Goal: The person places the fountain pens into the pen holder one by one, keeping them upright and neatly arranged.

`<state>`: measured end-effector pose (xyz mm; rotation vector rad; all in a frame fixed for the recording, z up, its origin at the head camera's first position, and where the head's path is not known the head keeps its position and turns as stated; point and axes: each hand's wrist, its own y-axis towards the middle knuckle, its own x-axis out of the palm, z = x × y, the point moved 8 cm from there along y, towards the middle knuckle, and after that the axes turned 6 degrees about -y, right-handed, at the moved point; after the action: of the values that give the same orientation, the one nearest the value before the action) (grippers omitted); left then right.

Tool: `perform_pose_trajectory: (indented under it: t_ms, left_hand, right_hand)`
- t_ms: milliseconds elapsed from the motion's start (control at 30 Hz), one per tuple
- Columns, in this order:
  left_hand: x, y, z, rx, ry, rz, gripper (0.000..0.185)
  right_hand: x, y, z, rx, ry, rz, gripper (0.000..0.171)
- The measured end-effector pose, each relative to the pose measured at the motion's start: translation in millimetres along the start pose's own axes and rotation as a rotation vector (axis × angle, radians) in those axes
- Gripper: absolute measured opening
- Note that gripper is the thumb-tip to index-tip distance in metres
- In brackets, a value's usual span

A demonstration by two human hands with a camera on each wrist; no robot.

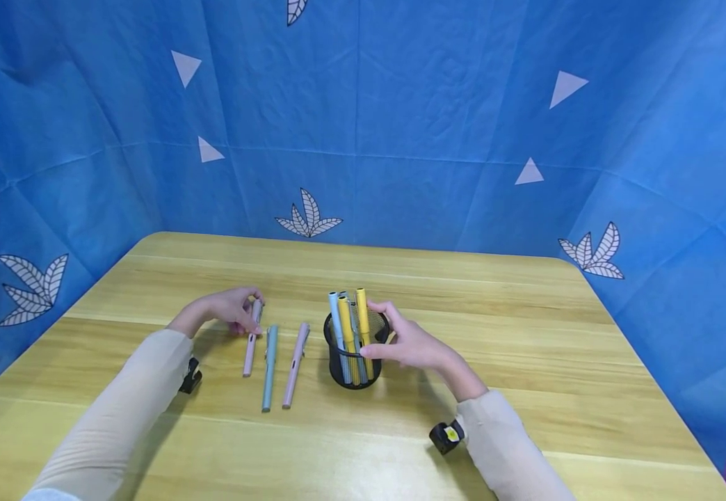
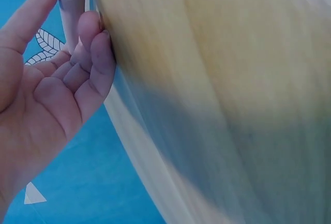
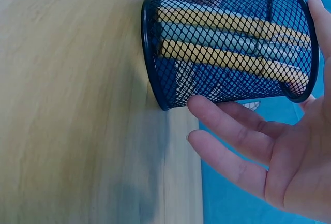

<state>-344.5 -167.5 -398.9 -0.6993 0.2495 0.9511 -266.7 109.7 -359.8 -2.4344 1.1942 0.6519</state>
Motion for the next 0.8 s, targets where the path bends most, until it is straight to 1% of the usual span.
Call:
perform_pose_trajectory:
  t_ms: [233,567,700,800]
  left_hand:
    - [0.3,-1.3,5.3,0.042,-0.015,-0.001,0.062]
    - [-1.0,-1.6,3.5,0.062,-0.084,0.005,0.064]
    - [-1.3,-2.4,5.6,0.076,-0.096,0.003,0.067]
    - [-3.1,-1.9,7.7,0.100,-0.085,-0.002,0.070]
  right_hand:
    - [1.4,-0.3,-2.4,-0.007,-0.006,-0.002,0.071]
    - [3.0,0.0,-1.1,-0.008,0.000,-0.005,0.070]
    - [2.1,0.9,0.5,-0.008,-0.013,0.001,0.071]
    - [0.1,1.4,0.9,-0.008,-0.021,0.014,0.070]
